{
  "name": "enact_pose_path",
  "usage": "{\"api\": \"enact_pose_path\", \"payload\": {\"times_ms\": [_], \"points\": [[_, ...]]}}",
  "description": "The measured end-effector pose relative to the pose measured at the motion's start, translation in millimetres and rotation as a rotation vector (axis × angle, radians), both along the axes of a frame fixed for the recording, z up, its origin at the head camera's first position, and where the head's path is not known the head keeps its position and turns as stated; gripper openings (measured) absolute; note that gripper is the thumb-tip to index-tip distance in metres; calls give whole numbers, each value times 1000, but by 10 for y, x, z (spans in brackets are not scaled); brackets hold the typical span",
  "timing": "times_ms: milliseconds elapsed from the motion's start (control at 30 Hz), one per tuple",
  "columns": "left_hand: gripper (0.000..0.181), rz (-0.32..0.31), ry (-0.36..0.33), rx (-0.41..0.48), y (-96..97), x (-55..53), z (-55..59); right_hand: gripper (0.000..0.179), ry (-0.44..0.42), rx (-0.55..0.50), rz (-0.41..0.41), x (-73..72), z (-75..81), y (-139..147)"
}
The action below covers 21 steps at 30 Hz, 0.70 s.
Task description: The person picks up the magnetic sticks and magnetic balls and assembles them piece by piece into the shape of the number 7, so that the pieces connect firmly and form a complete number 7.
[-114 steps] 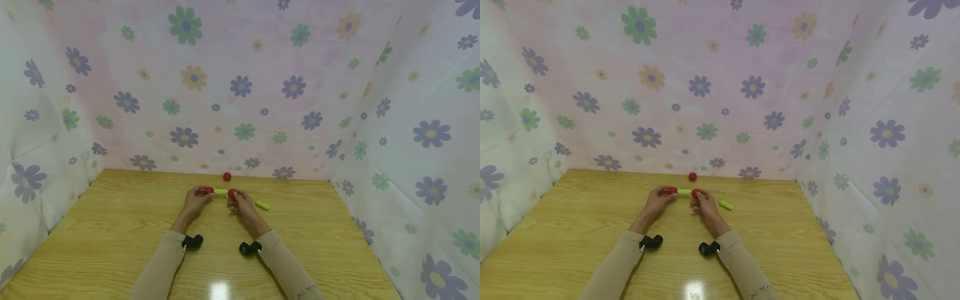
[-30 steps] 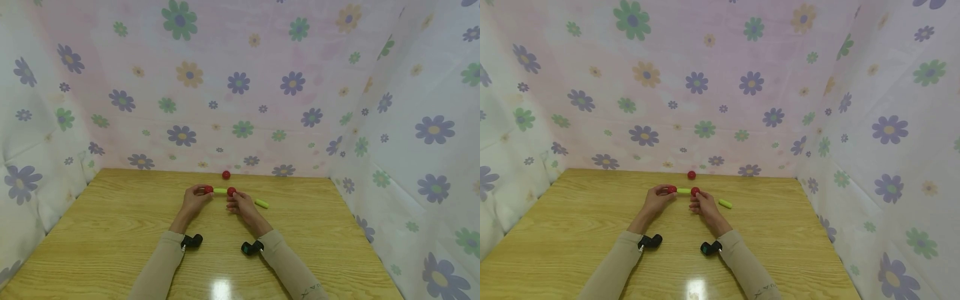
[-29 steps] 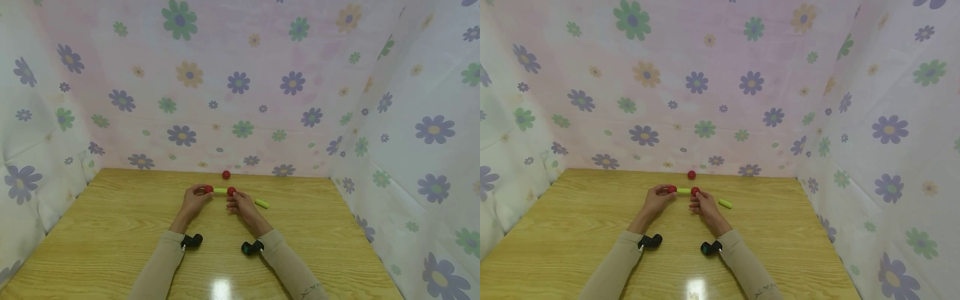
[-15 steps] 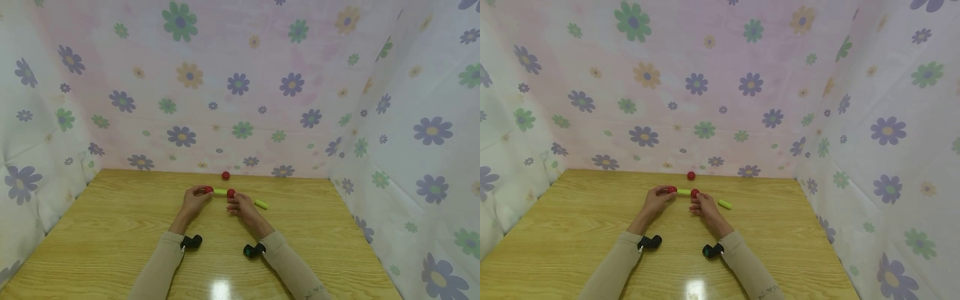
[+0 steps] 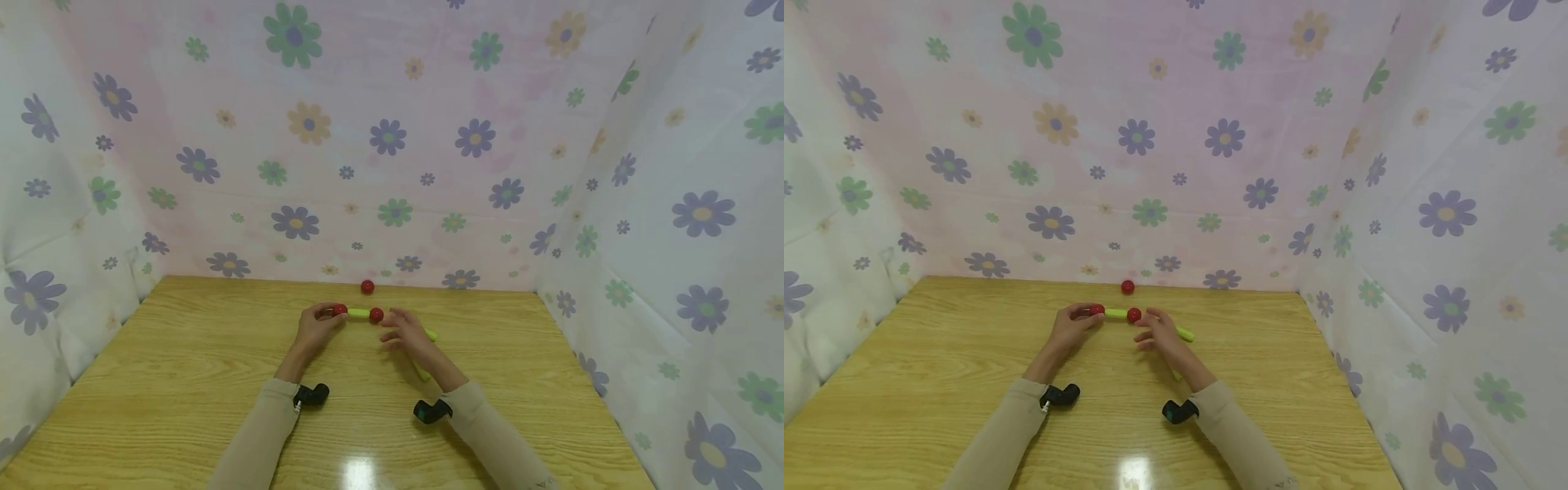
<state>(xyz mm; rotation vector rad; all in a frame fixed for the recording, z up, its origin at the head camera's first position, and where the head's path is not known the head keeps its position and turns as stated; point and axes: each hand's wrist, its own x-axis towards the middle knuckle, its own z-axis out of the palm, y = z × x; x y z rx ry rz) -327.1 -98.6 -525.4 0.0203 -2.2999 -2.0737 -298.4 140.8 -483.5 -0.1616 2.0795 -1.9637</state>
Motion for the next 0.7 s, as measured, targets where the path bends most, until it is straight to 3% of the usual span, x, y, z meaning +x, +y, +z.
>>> {"api": "enact_pose_path", "payload": {"times_ms": [300,700], "points": [[41,-5,-6,-11,-21,-40,-70,46,139,-36,-30,-5,-16,229],[41,-6,-9,-9,-18,-29,-60,41,146,80,-48,-7,-162,507]]}}
